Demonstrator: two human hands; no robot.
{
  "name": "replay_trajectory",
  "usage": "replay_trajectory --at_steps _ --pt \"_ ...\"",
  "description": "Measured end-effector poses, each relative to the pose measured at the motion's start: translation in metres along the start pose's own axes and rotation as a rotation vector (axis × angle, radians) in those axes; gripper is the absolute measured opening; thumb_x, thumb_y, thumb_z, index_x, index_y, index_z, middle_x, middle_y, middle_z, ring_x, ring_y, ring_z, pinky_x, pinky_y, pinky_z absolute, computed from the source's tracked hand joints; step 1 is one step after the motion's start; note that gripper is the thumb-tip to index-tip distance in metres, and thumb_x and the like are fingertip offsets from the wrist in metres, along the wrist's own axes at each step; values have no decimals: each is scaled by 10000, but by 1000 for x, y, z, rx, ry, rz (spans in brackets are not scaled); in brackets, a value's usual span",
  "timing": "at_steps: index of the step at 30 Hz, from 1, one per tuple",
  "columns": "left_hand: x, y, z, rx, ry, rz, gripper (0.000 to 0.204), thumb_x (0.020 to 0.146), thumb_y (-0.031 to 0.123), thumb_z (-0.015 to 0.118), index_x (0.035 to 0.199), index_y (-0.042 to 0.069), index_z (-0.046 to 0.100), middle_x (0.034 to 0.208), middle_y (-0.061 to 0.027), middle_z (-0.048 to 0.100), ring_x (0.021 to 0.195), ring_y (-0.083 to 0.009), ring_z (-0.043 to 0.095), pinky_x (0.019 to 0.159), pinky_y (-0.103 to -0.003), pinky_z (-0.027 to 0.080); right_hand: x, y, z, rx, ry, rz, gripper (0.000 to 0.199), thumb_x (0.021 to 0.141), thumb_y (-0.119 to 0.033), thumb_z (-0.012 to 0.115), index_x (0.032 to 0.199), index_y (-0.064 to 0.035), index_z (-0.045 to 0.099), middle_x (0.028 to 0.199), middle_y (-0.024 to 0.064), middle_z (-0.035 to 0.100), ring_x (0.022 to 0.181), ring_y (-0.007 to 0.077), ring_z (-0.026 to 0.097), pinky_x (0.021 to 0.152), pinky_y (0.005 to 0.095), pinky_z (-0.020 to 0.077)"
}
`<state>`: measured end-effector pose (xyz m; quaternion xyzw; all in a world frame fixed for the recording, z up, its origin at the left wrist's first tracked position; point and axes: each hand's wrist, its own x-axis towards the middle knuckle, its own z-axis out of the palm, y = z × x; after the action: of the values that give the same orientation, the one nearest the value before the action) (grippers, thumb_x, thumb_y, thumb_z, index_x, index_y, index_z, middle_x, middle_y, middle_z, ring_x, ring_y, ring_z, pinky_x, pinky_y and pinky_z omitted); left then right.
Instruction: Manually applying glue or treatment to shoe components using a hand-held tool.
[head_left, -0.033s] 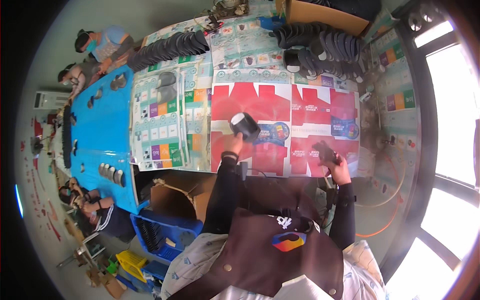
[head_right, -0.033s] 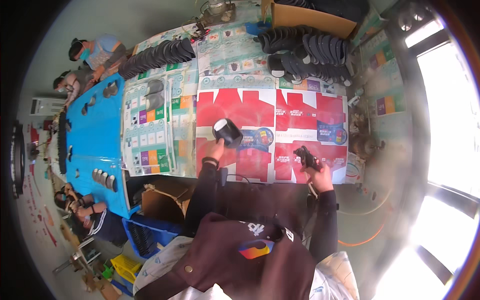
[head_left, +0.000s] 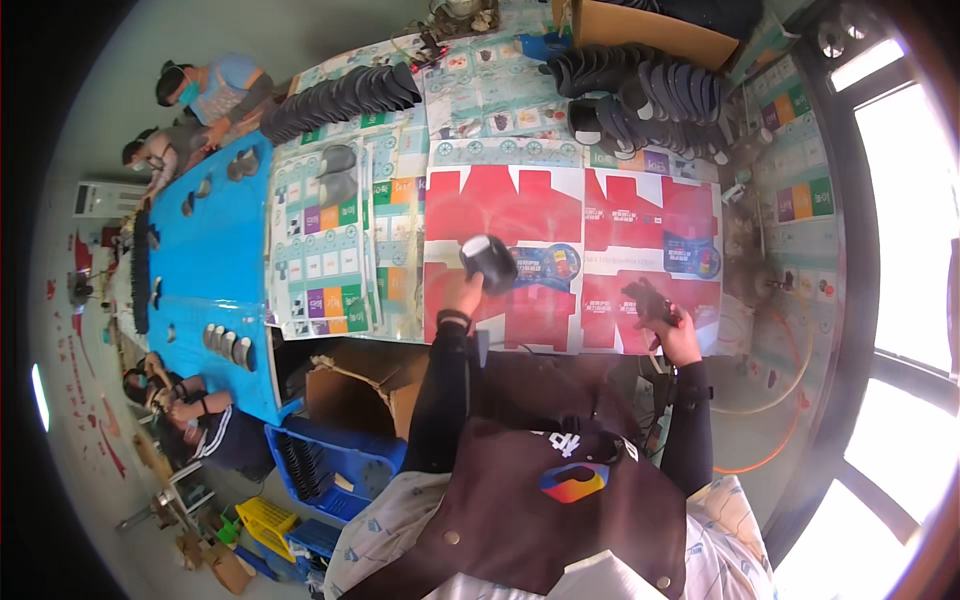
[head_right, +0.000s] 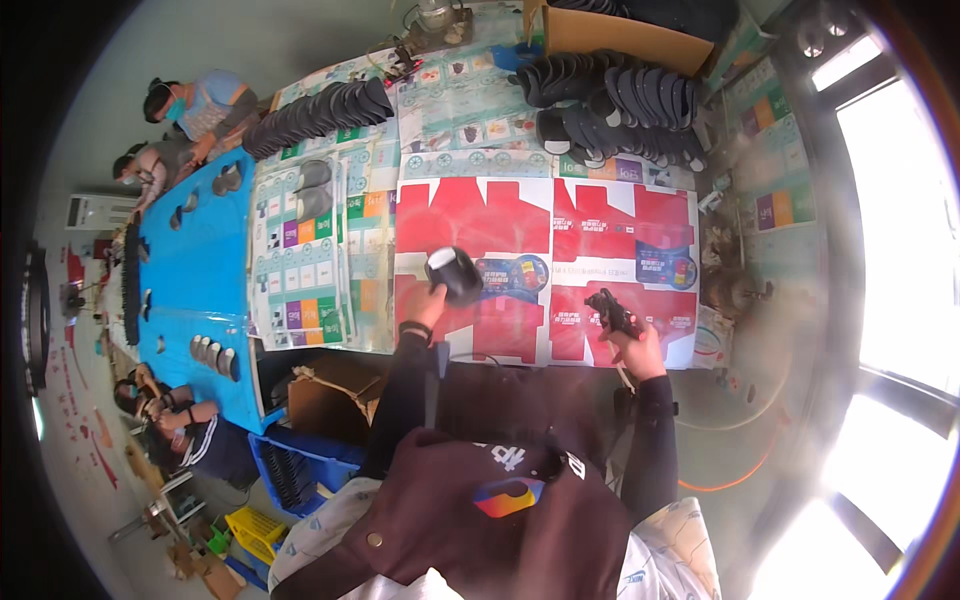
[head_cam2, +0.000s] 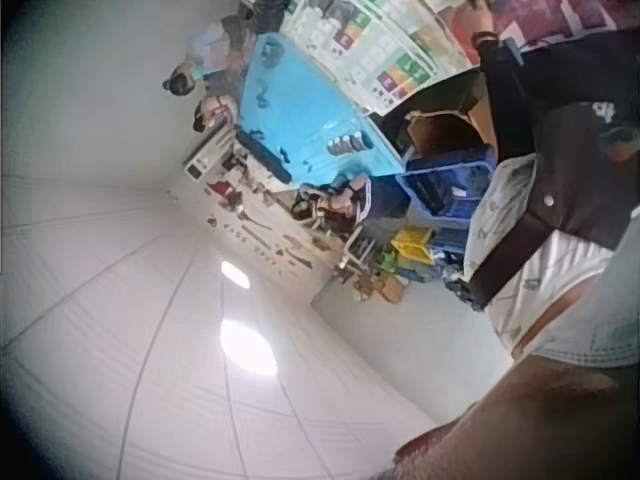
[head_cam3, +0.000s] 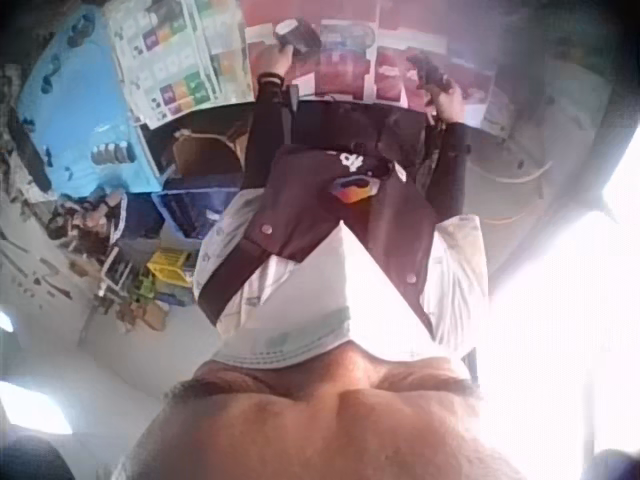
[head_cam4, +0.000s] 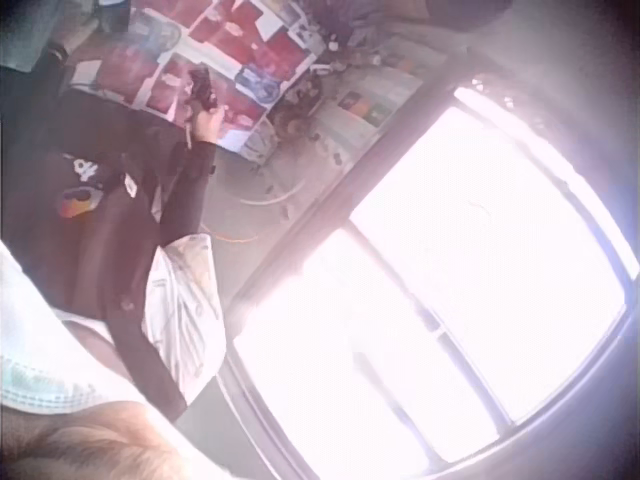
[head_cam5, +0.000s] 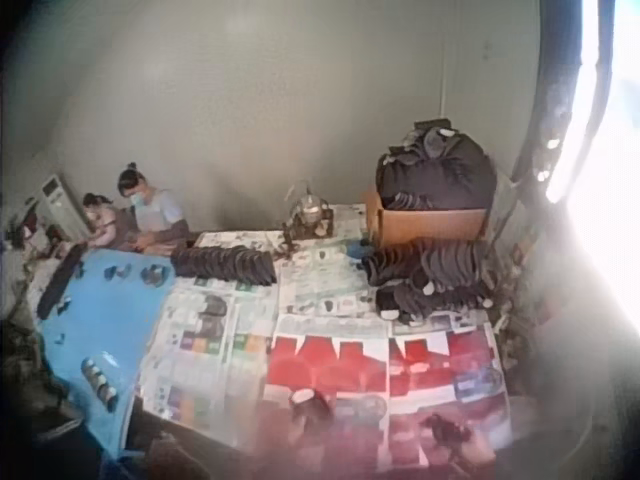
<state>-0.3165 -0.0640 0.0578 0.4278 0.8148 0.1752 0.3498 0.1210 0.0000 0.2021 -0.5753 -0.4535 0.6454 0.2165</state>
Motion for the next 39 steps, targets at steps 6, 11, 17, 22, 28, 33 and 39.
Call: replay_trajectory --at_steps 6,11,17,22,28,33,39 --pt "-77 -6 -3 -249 -8 -235 296 790 284 707 736 11 607 629 -184 636 704 -388 683 678 -495 518 24 6 12 -24 -86 -2 364 817 -53 661 1172 26 662 882 93 724 748 146 663 550 308 510" --pt "-62 -8 27 -175 47 -84 317 815 227 694 1039 16 620 1023 -177 720 957 -318 711 826 -425 554 31 16 40 -301 -172 -11 408 818 -98 690 1207 18 649 861 102 706 771 147 640 711 339 508" --pt "-16 5 32 -83 -69 48 372 868 221 678 1165 2 635 1039 -182 731 993 -330 711 864 -429 548 31 15 90 -308 -136 -244 409 832 -153 683 1231 -67 662 823 117 690 779 224 677 736 374 529" --pt "2 -4 47 -70 -181 117 363 885 195 690 1196 20 627 1042 -166 731 997 -318 711 855 -420 550 26 -6 142 -567 -103 -170 350 844 -211 656 1172 -88 659 879 210 703 840 400 699 734 469 530" --pt "18 -26 46 -152 -335 202 344 857 136 699 1151 -23 618 1060 -205 715 998 -356 702 860 -457 561 43 -24 194 -643 -72 -206 206 858 -193 612 1015 -62 629 872 261 674 873 485 638 726 538 509" --pt "15 -17 39 -213 -293 163 340 849 134 683 1136 -34 617 1037 -215 716 990 -359 703 869 -455 556 52 -22 204 -738 29 -191 216 876 -224 624 1030 -75 645 855 269 670 865 494 632 728 562 510" --pt "9 -18 41 -348 -344 152 336 862 177 655 1131 -23 635 1041 -210 725 988 -348 707 861 -438 555 63 -23 200 -709 22 -253 198 881 -230 625 993 -67 646 857 272 665 872 495 631 731 557 510"
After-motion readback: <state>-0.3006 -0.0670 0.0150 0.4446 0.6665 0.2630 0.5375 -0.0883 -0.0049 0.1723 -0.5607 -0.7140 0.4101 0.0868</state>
